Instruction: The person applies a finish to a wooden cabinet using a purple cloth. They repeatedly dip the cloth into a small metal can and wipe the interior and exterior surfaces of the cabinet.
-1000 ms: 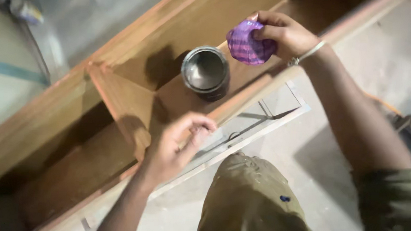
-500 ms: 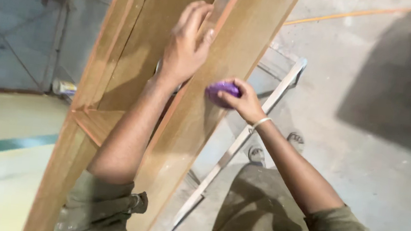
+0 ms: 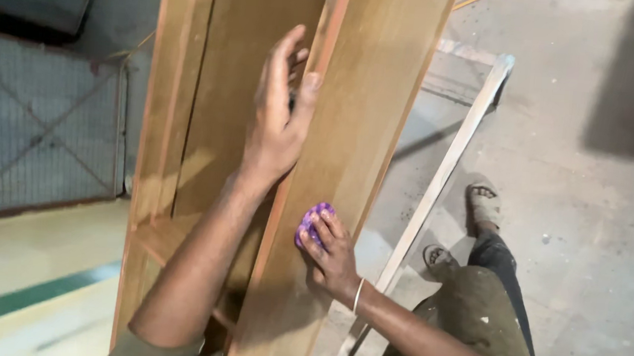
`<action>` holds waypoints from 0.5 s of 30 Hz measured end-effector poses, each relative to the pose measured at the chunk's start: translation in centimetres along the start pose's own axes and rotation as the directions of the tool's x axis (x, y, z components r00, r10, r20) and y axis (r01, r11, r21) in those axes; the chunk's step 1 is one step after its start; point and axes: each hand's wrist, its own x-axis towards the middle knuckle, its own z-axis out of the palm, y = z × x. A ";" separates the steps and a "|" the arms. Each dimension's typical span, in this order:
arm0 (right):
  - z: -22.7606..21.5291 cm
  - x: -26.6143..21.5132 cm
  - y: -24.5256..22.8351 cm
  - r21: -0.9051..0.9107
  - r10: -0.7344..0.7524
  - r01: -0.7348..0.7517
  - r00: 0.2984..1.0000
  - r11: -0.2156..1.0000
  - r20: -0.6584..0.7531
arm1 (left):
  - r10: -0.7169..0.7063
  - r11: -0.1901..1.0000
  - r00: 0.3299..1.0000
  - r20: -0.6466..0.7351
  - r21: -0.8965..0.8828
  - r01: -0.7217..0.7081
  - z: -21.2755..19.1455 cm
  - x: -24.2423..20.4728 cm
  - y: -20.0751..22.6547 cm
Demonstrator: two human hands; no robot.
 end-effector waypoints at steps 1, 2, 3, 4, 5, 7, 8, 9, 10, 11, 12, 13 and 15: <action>0.3 -0.1 2.2 -0.006 -0.039 0.038 0.999 0.999 -0.012 | -0.027 0.998 1.000 0.008 -0.059 0.027 0.3 0.4 0.2; 0.3 1.1 5.1 -0.014 -0.089 0.088 0.996 0.996 -0.026 | -0.045 0.992 0.999 0.012 -0.116 0.046 0.5 1.1 0.6; 0.1 3.5 8.3 -0.005 -0.115 0.115 0.986 0.993 -0.123 | -0.013 0.995 1.000 0.028 -0.101 0.016 0.6 1.6 1.1; -0.7 6.8 11.4 0.010 -0.137 0.143 0.968 0.990 -0.212 | 0.008 0.997 0.999 0.039 -0.083 -0.004 0.7 1.6 1.9; -2.1 10.9 14.6 0.069 -0.144 0.163 0.963 0.984 -0.227 | 0.029 0.998 0.998 0.051 -0.065 -0.025 0.7 1.6 2.7; -6.6 21.0 20.6 -0.050 -0.072 0.061 0.962 0.997 -0.265 | -0.028 1.000 0.993 0.118 0.005 0.028 0.4 1.5 4.0; -9.0 26.1 23.4 -0.089 -0.036 0.012 0.962 0.996 -0.271 | -0.032 0.999 0.993 0.117 0.027 0.029 0.4 1.6 4.2; -11.0 31.0 26.3 -0.053 0.043 -0.063 0.946 0.997 -0.320 | -0.035 0.998 0.993 0.117 0.049 0.030 0.3 1.7 4.2; -13.3 35.3 29.2 -0.095 0.010 -0.044 0.941 0.994 -0.338 | -0.053 0.997 0.992 0.115 0.053 0.047 0.3 1.7 4.1; -14.9 38.4 31.8 -0.117 0.018 -0.063 0.936 0.991 -0.352 | -0.071 0.996 0.991 0.113 0.057 0.065 0.2 1.8 3.8; -15.3 40.0 34.2 -0.102 0.096 -0.140 0.933 0.985 -0.346 | -0.071 0.996 0.991 0.112 0.068 0.064 0.3 1.4 3.8; -15.3 40.6 36.1 -0.075 0.188 -0.225 0.925 0.972 -0.331 | -0.072 0.995 0.991 0.111 0.079 0.063 0.3 1.2 3.7; -14.3 40.5 37.9 -0.026 0.339 -0.363 0.892 0.931 -0.299 | -0.080 0.991 0.991 0.105 0.119 0.067 0.4 1.4 3.9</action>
